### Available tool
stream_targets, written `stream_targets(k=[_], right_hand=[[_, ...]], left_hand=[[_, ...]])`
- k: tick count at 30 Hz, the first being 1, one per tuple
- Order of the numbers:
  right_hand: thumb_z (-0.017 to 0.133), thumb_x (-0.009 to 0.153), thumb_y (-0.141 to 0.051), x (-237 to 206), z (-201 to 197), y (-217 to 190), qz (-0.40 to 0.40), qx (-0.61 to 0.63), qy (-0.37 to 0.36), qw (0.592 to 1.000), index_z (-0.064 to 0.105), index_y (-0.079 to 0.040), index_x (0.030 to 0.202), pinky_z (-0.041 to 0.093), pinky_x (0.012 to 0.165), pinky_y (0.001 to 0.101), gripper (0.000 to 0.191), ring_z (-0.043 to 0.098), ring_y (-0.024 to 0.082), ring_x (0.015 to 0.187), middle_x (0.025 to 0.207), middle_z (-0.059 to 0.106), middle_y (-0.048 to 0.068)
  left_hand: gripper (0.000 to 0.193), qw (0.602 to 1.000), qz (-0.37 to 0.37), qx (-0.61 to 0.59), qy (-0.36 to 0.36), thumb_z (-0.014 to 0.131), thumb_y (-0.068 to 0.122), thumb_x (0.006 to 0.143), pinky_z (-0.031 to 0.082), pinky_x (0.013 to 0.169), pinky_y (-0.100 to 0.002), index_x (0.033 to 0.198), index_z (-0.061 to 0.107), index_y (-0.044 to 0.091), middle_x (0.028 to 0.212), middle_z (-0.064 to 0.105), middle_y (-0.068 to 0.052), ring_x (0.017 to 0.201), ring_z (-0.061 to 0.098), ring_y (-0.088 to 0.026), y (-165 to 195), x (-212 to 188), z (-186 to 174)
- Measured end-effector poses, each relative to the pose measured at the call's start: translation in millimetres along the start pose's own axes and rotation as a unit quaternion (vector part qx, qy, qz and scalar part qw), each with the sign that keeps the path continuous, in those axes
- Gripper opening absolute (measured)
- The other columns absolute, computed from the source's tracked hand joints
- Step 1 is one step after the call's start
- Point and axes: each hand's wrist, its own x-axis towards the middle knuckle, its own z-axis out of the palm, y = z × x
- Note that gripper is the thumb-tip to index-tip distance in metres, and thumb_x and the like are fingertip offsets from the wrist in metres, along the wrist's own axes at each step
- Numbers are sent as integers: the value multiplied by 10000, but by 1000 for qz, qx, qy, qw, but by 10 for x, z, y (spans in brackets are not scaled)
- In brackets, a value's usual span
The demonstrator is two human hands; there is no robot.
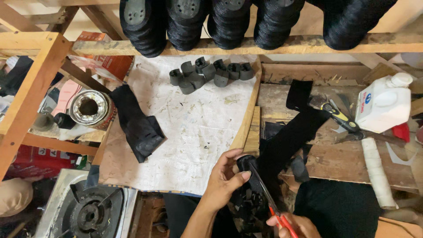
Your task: The person wraps small black shoe parts with black fabric using scissors to trim excess material. They repeatedly pick up a shoe part, wrap it with fabric, trim the edges, and place the wrapped part aside on the work surface.
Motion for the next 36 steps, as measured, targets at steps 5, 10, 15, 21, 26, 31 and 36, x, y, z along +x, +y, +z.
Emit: stream_targets(k=[5, 10, 15, 21, 26, 31, 36], right_hand=[[743, 877, -168, -10, -34, 10, -19, -19, -5, 1000, 736, 20, 1119, 498, 574, 301, 307, 618, 130, 530, 667, 670, 75], [748, 871, -198, 58, 37, -13, -13, 32, -28, 999, 742, 6, 1123, 505, 587, 306, 325, 630, 139, 550, 684, 679, 81], [753, 866, -229, 107, 48, -60, -11, 30, -27, 999, 747, -8, 1128, 512, 600, 312, 343, 642, 149, 569, 701, 689, 87], [760, 859, -266, 197, 52, -165, -9, 21, -29, 999, 754, -25, 1133, 521, 615, 319, 365, 656, 160, 593, 722, 701, 94], [765, 853, -297, 270, 60, -267, -5, 13, -31, 999, 759, -40, 1138, 529, 628, 325, 383, 667, 169, 613, 740, 710, 100], [770, 848, -327, 327, 69, -361, -4, 2, -35, 999, 764, -54, 1142, 536, 641, 330, 402, 679, 178, 633, 757, 720, 106], [776, 842, -358, 362, 74, -428, -1, 0, -35, 999, 770, -68, 1147, 543, 654, 336, 420, 691, 187, 653, 775, 730, 112]], left_hand=[[617, 1000, -1, -25, -8, 709, -28, 863, 535, 896, -277, 1431, 472, 7, 1302, 600, -91, 1085, 626, -140, 28, 0, 6], [607, 1000, -4, -21, 9, 707, -12, 862, 539, 905, -252, 1422, 473, 13, 1295, 620, -75, 1081, 637, -127, 66, 11, -20], [606, 1000, 8, -2, -4, 723, -27, 857, 473, 733, -232, 1418, 497, 9, 1124, 561, -6, 850, 513, -69, 63, 6, -12], [600, 999, 27, 25, -11, 739, -29, 853, 421, 686, -220, 1405, 509, 20, 1045, 541, 6, 780, 458, -56, 30, 23, -18], [617, 998, 17, 53, -15, 750, -35, 867, 440, 747, -229, 1435, 517, 19, 1056, 518, -43, 868, 501, -77, 13, 16, -28], [599, 999, 19, -5, -35, 716, -47, 867, 513, 914, -253, 1418, 487, 8, 1289, 602, -91, 1083, 616, -122, 12, 32, -21], [593, 999, 5, 26, -18, 730, -47, 870, 485, 858, -267, 1419, 509, -8, 1199, 611, -94, 977, 558, -131, 30, 26, -43]])
